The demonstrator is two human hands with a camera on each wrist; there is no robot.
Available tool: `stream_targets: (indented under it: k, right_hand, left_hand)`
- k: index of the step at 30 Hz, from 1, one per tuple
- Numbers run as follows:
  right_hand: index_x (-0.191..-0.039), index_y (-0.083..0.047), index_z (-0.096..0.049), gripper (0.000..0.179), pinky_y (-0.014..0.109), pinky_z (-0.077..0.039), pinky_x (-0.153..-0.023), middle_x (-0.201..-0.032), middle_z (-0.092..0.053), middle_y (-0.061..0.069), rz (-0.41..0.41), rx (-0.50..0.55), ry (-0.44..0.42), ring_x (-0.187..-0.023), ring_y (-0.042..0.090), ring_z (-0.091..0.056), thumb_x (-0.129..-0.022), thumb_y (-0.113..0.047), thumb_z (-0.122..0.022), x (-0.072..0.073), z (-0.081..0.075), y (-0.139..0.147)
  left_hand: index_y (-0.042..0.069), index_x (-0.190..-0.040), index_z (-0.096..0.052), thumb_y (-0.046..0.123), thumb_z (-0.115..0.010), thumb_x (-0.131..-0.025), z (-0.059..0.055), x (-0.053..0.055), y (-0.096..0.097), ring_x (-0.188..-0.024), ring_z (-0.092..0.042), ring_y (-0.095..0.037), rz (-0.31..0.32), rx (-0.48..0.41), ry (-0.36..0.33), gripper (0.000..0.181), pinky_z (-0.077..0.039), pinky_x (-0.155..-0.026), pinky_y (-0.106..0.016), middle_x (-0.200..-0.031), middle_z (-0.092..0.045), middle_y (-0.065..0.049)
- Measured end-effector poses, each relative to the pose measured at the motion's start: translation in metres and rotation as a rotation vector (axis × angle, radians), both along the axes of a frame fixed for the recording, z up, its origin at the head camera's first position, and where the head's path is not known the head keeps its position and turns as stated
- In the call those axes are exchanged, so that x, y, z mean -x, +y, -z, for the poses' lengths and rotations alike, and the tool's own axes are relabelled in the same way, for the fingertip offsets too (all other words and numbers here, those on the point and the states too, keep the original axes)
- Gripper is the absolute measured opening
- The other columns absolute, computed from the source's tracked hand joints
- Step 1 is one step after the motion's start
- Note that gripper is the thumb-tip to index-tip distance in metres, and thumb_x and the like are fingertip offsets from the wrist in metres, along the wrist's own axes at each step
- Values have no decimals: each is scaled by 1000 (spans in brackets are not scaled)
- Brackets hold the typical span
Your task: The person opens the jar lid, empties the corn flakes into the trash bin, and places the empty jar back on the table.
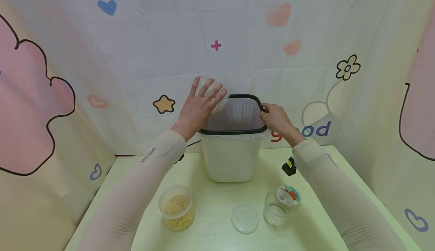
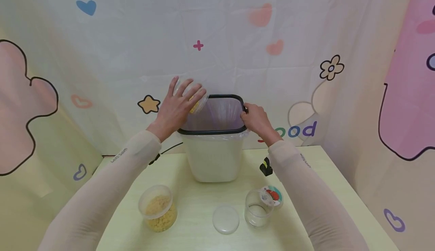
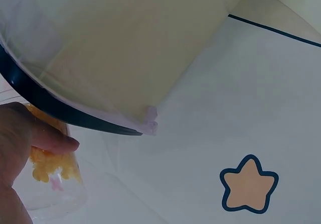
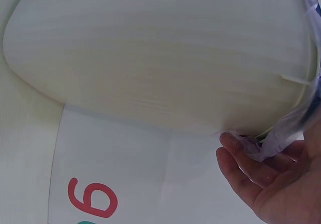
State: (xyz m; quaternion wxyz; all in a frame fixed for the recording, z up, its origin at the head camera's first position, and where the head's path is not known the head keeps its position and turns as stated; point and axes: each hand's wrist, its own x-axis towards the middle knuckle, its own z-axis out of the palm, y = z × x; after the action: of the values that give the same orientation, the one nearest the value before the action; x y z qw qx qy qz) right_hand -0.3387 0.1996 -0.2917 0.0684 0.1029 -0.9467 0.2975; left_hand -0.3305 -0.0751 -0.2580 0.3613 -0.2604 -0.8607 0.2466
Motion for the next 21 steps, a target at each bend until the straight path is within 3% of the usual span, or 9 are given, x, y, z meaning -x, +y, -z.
stream_targets:
  k: [21]
  right_hand:
    - [-149,-2,-38,52,36,-47,-80,-138,-55,25,17,-1,-4,-111,34,-60,-100,-17,-38,0,0,-1]
  left_hand:
    - [26,-154,-21,19,-82,-77,-3,0,4,-150,-14,-29,-26,49,-5,99,-3,-122,-58,-159,-26,0]
